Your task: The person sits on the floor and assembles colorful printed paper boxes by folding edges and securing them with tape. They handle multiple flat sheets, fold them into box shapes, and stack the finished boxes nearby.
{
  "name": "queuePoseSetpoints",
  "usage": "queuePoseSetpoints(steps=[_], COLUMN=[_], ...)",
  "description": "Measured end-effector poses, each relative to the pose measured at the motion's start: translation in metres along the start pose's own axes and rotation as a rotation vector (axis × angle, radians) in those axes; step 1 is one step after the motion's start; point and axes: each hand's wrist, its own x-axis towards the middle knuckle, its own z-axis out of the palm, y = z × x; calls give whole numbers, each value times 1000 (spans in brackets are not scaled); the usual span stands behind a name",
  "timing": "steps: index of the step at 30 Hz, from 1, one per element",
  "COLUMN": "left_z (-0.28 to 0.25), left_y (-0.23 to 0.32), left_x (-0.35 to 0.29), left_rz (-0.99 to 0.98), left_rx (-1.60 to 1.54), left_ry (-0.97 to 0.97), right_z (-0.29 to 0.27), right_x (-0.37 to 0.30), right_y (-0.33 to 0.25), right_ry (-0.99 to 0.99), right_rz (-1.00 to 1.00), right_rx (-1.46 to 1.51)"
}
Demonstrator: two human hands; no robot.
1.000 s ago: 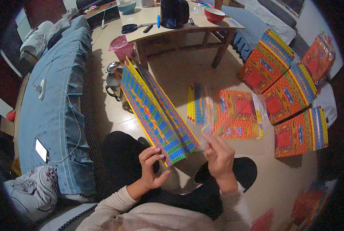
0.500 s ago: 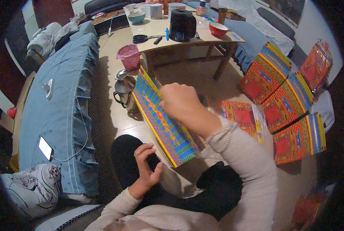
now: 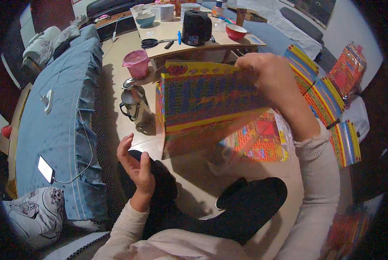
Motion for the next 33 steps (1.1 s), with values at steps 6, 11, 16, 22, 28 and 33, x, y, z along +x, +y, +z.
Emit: queuePoseSetpoints(steps=[6,11,16,22,28,33], left_z=[21,31,46,77,82,79], left_y=[16,23,37,44,48,46], left_x=[-3,0,6,-18,-44,-60], left_rz=[-26,62,185,181,144,54], left_rx=[-57,-81,2,-3,70,23], left_ry=[-127,-306,-591,-645,-578,-673], right_z=[8,31,54,78,100,124], right_x=[0,-3,2,6,10,3], right_y=[34,49,43,25,9,-7], right_ry=[43,59,89,48,25,118], right_rz=[-236,-282,-390,-557,-665,-761], right_rx=[102,239,237,-90,-57,29])
